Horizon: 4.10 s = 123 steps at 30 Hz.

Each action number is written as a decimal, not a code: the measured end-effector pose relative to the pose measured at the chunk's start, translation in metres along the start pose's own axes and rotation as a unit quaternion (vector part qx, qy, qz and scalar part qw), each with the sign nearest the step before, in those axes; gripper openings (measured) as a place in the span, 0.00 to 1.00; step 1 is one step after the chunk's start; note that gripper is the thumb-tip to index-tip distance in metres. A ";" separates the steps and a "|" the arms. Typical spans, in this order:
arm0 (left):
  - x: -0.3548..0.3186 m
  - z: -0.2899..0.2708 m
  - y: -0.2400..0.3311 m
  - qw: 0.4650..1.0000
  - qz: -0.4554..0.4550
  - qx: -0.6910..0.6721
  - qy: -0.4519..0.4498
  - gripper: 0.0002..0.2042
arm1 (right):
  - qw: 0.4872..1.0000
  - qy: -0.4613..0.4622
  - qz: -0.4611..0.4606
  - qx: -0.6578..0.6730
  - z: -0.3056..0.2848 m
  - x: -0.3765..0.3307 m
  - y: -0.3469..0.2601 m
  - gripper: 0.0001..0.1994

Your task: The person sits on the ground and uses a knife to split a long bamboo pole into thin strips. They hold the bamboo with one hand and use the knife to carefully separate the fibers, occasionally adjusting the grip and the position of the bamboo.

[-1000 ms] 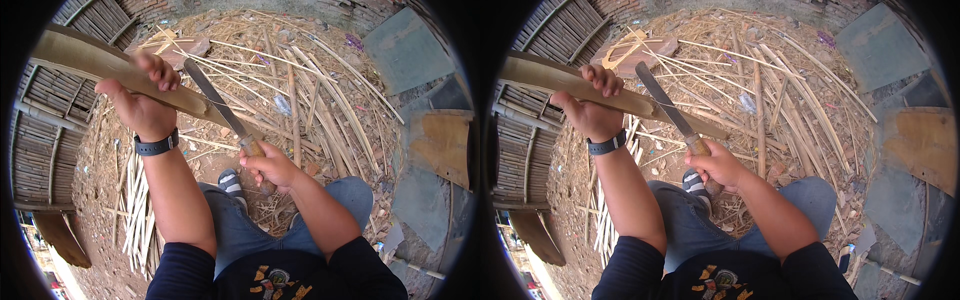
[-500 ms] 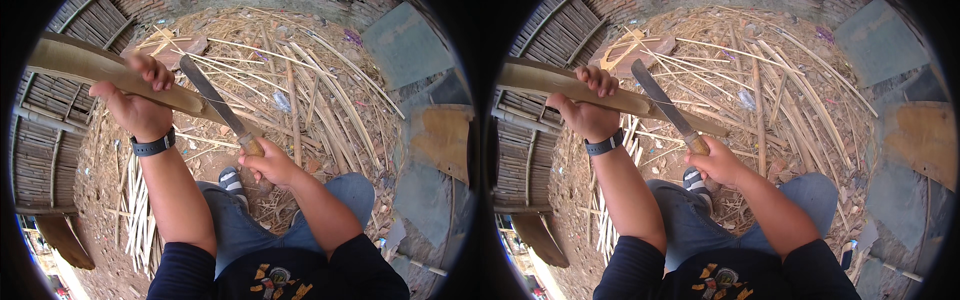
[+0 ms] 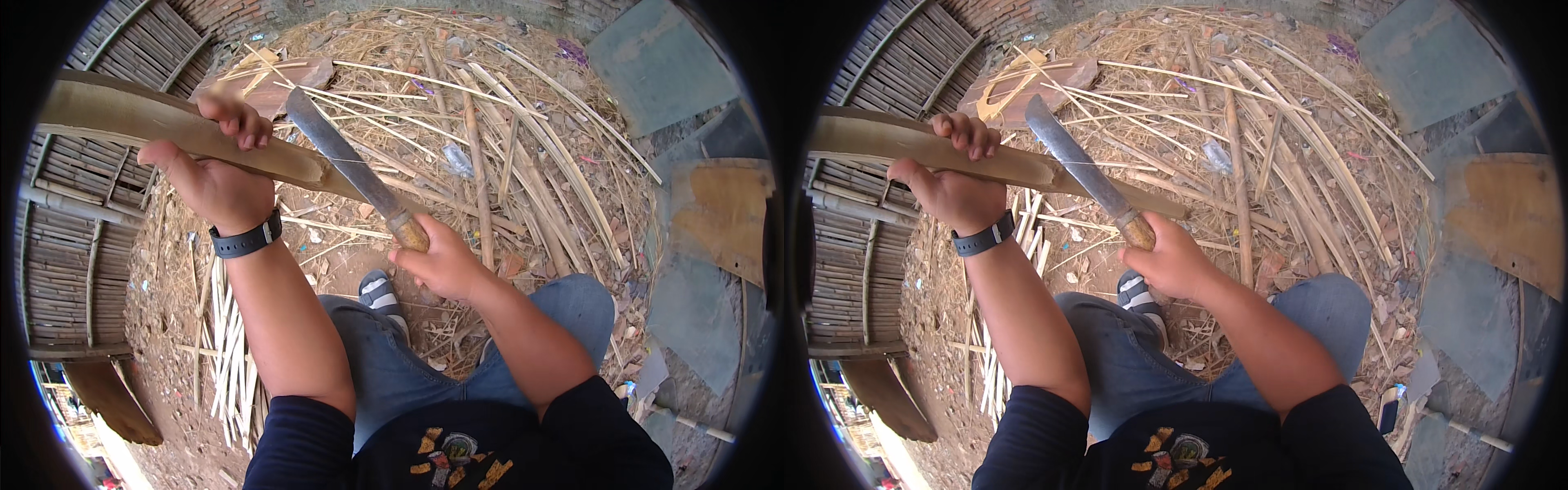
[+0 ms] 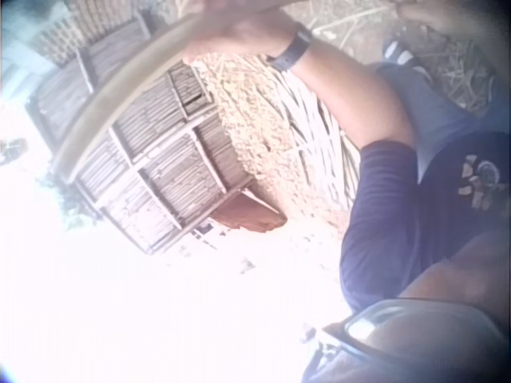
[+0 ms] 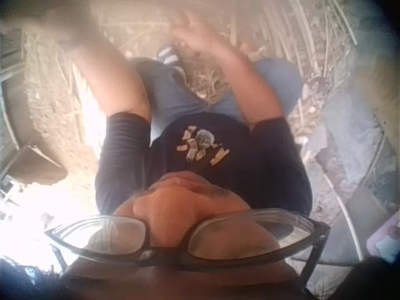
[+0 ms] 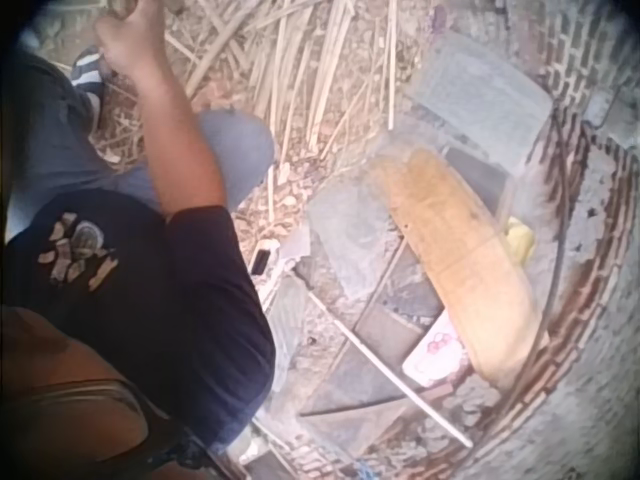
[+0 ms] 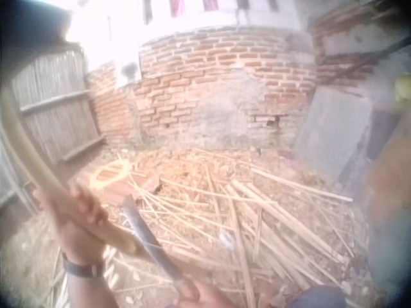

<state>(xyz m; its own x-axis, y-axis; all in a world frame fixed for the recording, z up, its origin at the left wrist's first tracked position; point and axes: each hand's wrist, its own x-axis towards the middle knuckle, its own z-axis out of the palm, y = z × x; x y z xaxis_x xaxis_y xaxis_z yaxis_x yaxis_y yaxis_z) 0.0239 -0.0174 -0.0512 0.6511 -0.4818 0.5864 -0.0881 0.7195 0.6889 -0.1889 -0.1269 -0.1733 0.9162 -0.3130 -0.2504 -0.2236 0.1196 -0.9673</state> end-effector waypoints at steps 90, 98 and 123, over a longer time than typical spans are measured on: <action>-0.001 -0.029 0.014 0.996 -0.033 -0.058 -0.052 0.37 | 0.982 0.120 -0.082 -0.118 0.042 0.010 0.061 0.23; 0.004 -0.016 0.011 0.999 -0.007 0.020 0.030 0.37 | 0.948 0.234 0.078 -0.199 0.039 0.042 0.169 0.22; 0.000 0.029 0.001 0.928 0.063 0.233 0.285 0.36 | 0.968 0.196 0.012 -0.159 0.043 0.036 0.158 0.22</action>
<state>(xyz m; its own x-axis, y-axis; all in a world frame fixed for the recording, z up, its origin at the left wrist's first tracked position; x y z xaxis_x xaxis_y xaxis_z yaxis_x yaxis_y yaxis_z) 0.0025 -0.0315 -0.0382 0.8947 0.0290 0.4458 -0.4200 0.3942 0.8174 -0.1768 -0.0791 -0.3330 0.7265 -0.6547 -0.2087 -0.3915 -0.1448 -0.9087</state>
